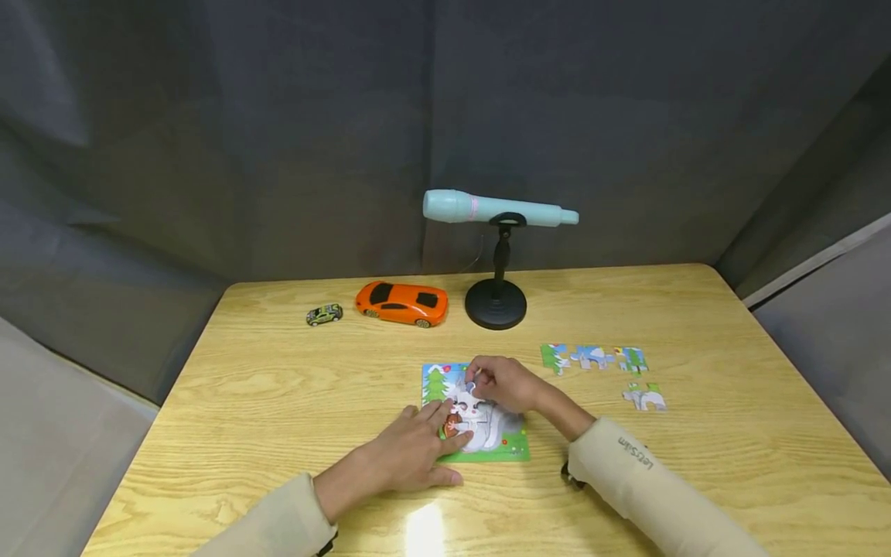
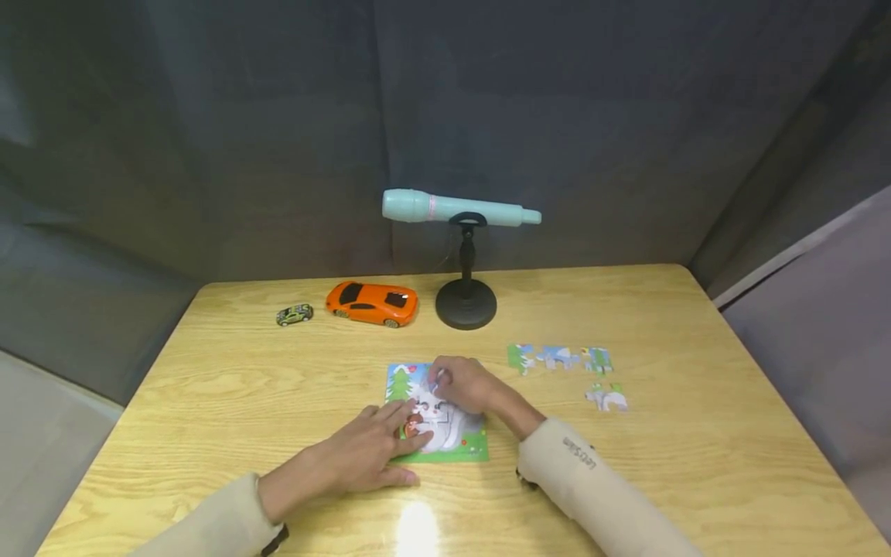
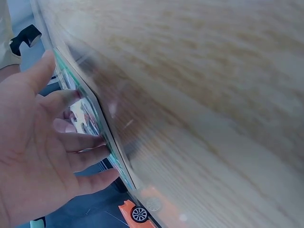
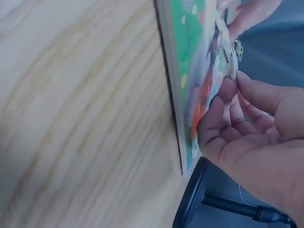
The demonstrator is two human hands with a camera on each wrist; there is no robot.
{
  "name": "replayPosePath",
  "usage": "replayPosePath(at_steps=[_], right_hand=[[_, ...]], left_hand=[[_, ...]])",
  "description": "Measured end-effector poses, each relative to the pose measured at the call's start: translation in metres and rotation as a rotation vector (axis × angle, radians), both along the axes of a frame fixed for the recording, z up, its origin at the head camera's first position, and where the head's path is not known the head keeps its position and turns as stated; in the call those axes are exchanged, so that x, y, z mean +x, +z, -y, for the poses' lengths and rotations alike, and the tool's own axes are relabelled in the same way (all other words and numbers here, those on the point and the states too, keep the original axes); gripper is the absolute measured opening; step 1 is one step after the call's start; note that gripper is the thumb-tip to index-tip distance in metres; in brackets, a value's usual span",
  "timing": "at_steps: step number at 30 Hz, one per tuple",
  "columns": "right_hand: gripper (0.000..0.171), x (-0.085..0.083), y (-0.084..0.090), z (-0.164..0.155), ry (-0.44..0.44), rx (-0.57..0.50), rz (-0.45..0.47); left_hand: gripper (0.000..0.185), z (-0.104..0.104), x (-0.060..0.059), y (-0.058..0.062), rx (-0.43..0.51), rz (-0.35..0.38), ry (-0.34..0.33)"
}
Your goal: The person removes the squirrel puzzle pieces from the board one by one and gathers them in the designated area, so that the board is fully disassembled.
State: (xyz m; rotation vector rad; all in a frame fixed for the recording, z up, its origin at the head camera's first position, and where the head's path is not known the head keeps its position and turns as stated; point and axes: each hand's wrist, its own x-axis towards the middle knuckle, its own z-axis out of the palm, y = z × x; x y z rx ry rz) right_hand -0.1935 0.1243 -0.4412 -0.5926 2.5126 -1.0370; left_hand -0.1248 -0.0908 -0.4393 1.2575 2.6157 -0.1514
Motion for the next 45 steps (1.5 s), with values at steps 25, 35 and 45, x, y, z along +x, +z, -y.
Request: replayPosePath(at_steps=[25,35,45], right_hand=[[0.011,-0.003,0.022,-0.102,-0.067,-0.128,0.067],[0.014,0.001,0.021,-0.148,-0.108,-0.075,0.053],[0.016,0.003,0.007,-0.174,-0.171,0.027,0.085]], left_hand=[[0.062,-0.002,0.0,0.002,0.025,0.026,0.01],[0.061,-0.002,0.0,0.002,0.024,0.035,0.007],[0.061,-0.003,0.0,0.003,0.017,0.032,0.008]])
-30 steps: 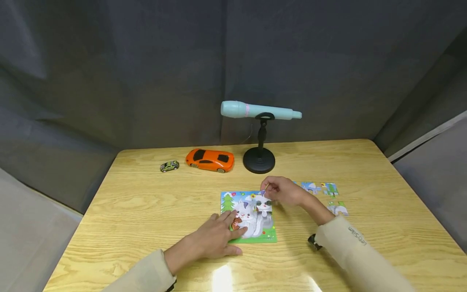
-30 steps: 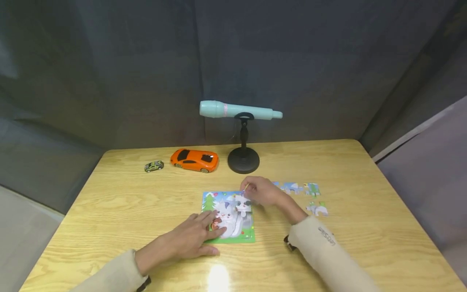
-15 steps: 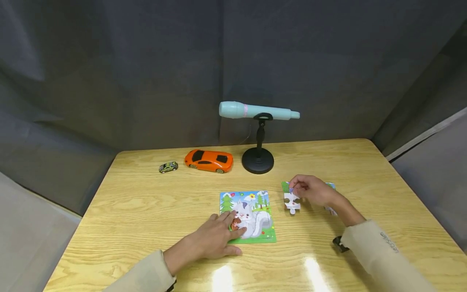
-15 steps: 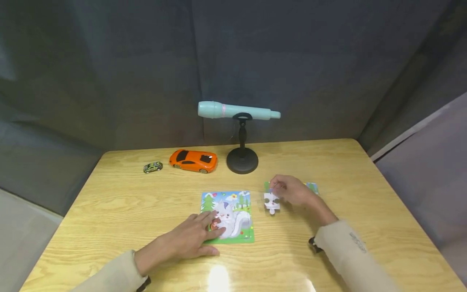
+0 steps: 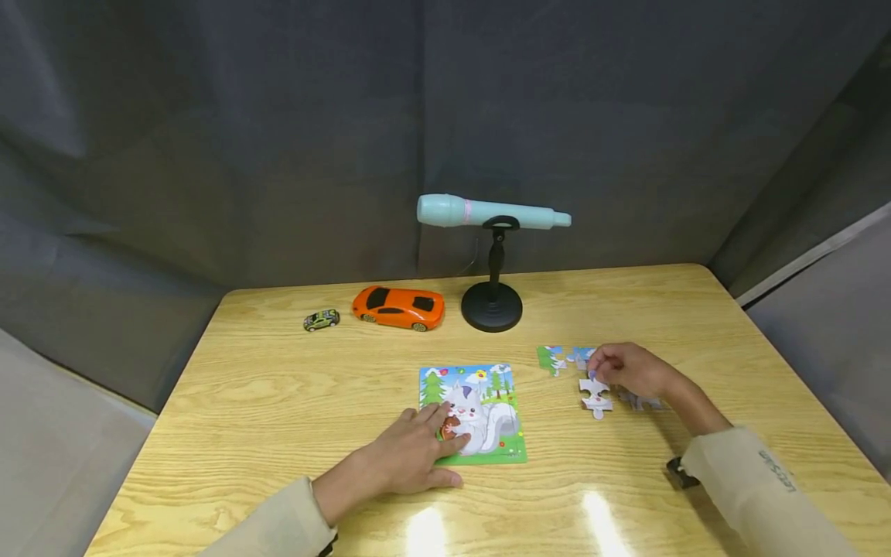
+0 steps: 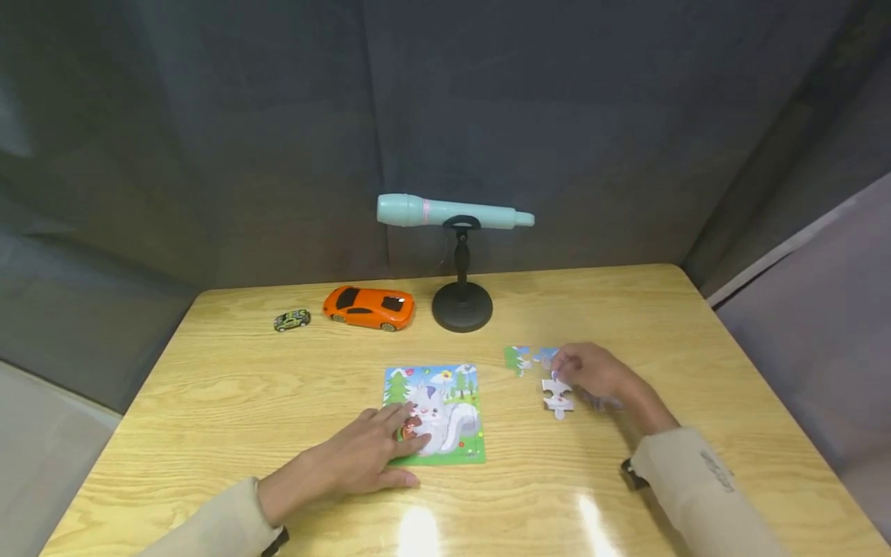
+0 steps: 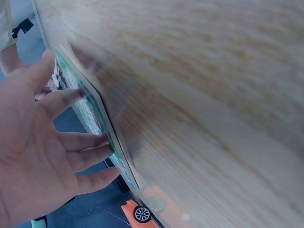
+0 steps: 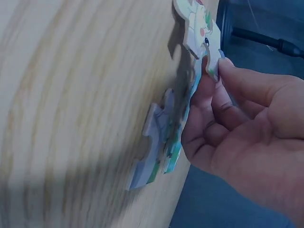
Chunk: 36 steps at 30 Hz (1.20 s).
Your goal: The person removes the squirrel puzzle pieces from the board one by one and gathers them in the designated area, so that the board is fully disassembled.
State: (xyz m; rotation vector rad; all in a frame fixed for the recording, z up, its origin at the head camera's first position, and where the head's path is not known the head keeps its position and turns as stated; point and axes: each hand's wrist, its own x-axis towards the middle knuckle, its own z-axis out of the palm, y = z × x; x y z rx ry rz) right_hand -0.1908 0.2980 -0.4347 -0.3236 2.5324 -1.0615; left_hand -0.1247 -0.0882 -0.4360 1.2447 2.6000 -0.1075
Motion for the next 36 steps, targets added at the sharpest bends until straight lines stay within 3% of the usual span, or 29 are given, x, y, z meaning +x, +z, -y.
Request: replayPosePath(at_steps=[14,24,31,36], right_hand=[[0.014,0.003,-0.004,0.006,-0.057,0.175,-0.064],[0.011,0.003,-0.004,0.009,-0.068,0.21,-0.094],[0.013,-0.004,-0.002,0.021,-0.015,0.091,-0.15],[0.014,-0.011,-0.002,0.044,0.04,-0.016,-0.133]], left_hand=[[0.061,0.0,0.001,0.0,0.011,0.0,0.005],[0.061,0.0,0.001,0.0,0.014,-0.012,0.001],[0.061,-0.001,0.002,0.001,0.025,0.022,0.017],[0.061,0.0,0.001,0.001,0.026,0.019,0.014]])
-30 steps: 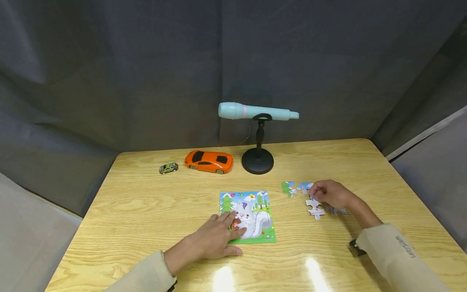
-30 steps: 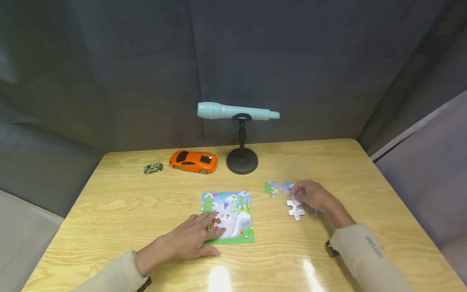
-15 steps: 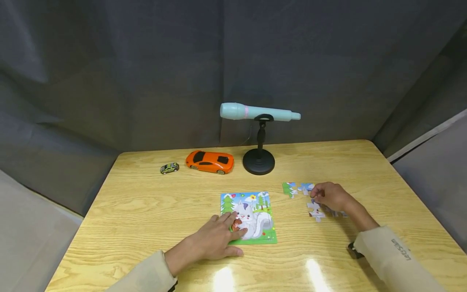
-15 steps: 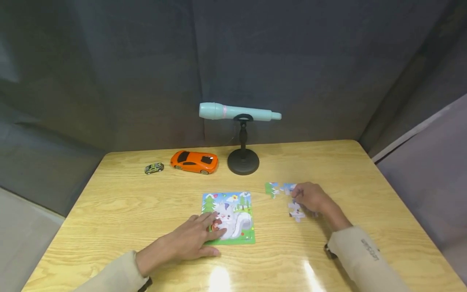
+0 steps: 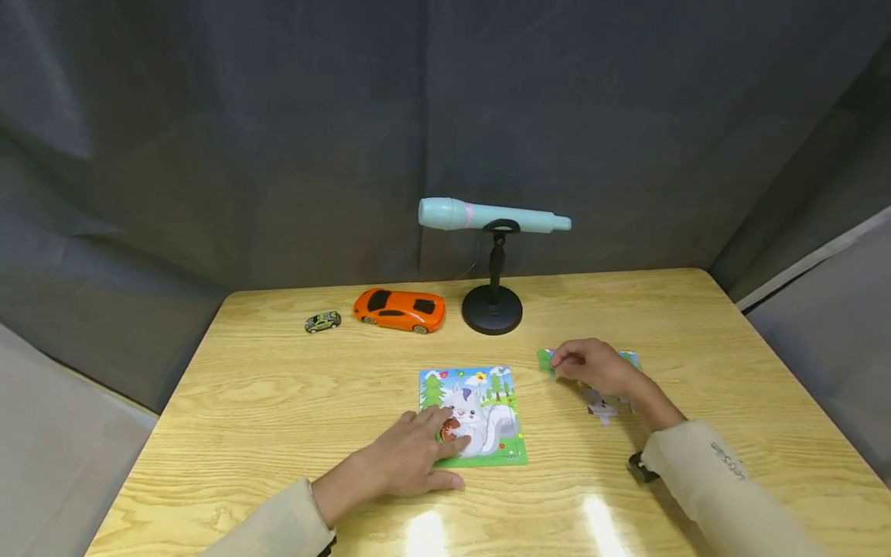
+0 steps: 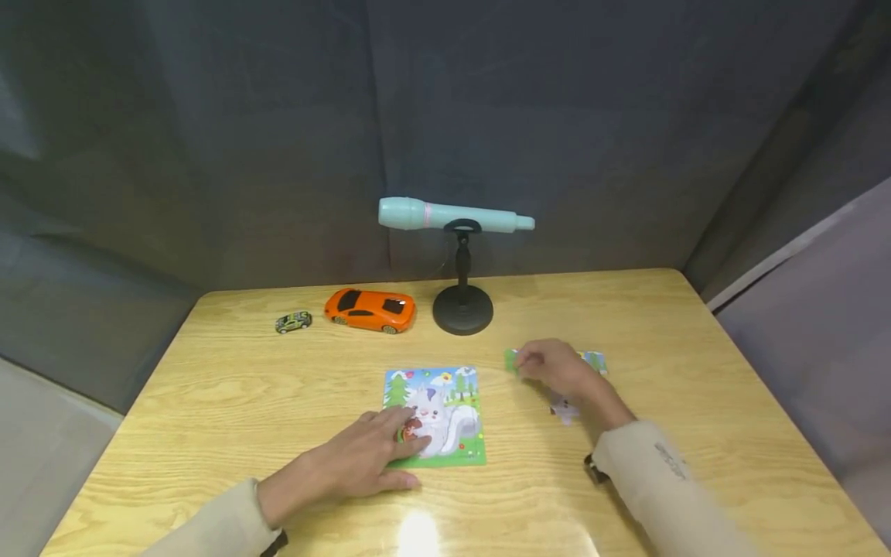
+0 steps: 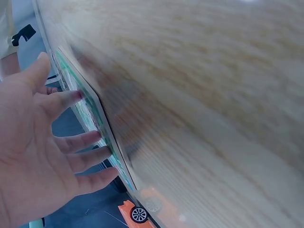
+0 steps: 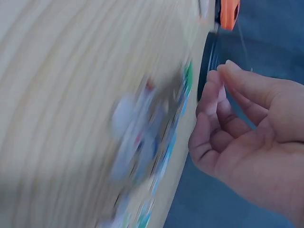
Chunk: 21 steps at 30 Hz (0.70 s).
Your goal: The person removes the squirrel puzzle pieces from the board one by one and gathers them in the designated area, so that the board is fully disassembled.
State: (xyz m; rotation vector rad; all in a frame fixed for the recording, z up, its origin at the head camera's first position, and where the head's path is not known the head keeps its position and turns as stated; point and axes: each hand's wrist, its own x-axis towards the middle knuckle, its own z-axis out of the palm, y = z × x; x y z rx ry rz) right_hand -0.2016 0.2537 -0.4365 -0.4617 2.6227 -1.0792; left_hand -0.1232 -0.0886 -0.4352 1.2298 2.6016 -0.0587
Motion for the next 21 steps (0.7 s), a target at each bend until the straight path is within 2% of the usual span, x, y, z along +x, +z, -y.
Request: replayPosePath(at_steps=[3,11,21], right_hand=[[0.015,-0.003,0.001,0.02,0.022,-0.061,0.033],[0.014,-0.001,-0.004,0.074,0.111,-0.091,0.042],[0.013,0.004,-0.005,0.124,0.122,-0.009,0.053]], left_hand=[[0.062,0.001,0.0,0.0,0.002,-0.002,-0.003],[0.067,0.001,0.002,-0.001,0.031,0.021,-0.002],[0.071,0.005,0.002,-0.002,0.068,0.007,0.0]])
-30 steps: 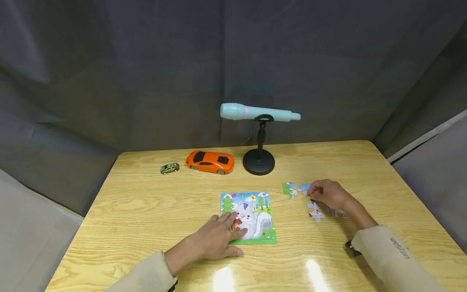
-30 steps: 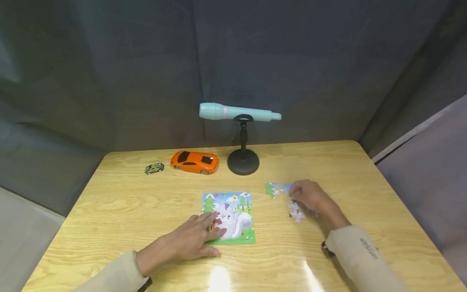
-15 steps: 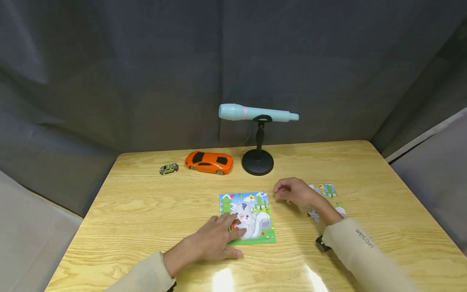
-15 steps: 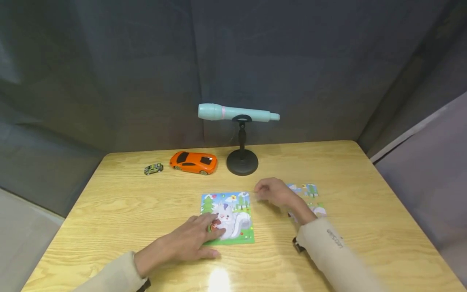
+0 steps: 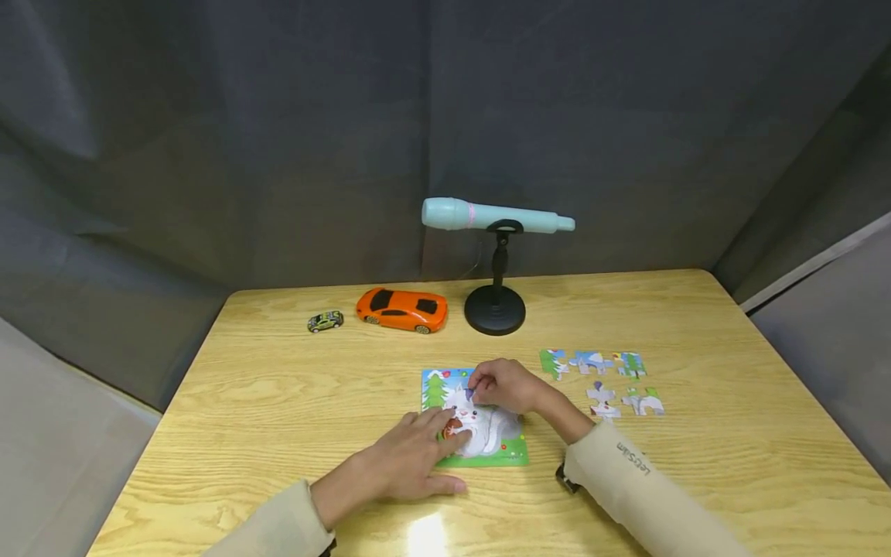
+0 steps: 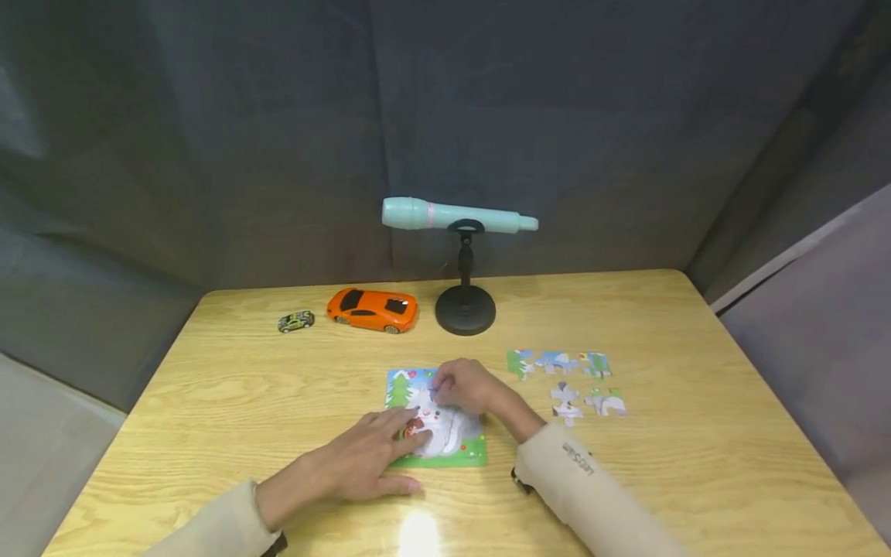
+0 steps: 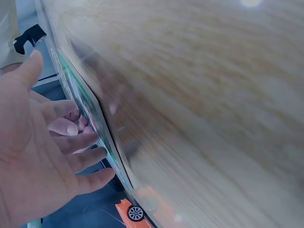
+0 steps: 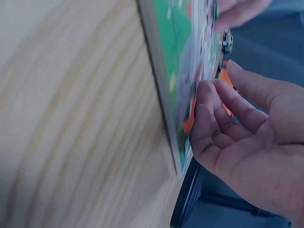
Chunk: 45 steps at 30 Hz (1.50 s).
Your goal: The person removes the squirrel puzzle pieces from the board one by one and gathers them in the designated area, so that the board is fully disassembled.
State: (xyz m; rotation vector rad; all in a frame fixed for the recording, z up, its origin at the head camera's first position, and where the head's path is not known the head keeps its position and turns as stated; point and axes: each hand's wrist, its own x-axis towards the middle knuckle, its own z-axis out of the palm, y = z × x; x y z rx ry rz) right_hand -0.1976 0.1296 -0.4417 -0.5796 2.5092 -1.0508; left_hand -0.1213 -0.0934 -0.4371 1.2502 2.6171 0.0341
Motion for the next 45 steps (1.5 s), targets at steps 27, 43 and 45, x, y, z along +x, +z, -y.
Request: replayPosePath(at_steps=[27,43,45], right_hand=[[0.012,0.016,0.005,0.042,-0.016,0.134,0.019],[0.005,0.013,0.002,0.043,-0.047,0.071,0.05],[0.004,0.013,0.001,0.042,-0.039,0.059,0.04]], left_hand=[[0.067,0.018,0.007,0.002,-0.103,0.07,0.121],[0.067,0.016,0.008,0.009,-0.108,0.18,0.181],[0.067,0.016,0.008,0.01,-0.108,0.191,0.184]])
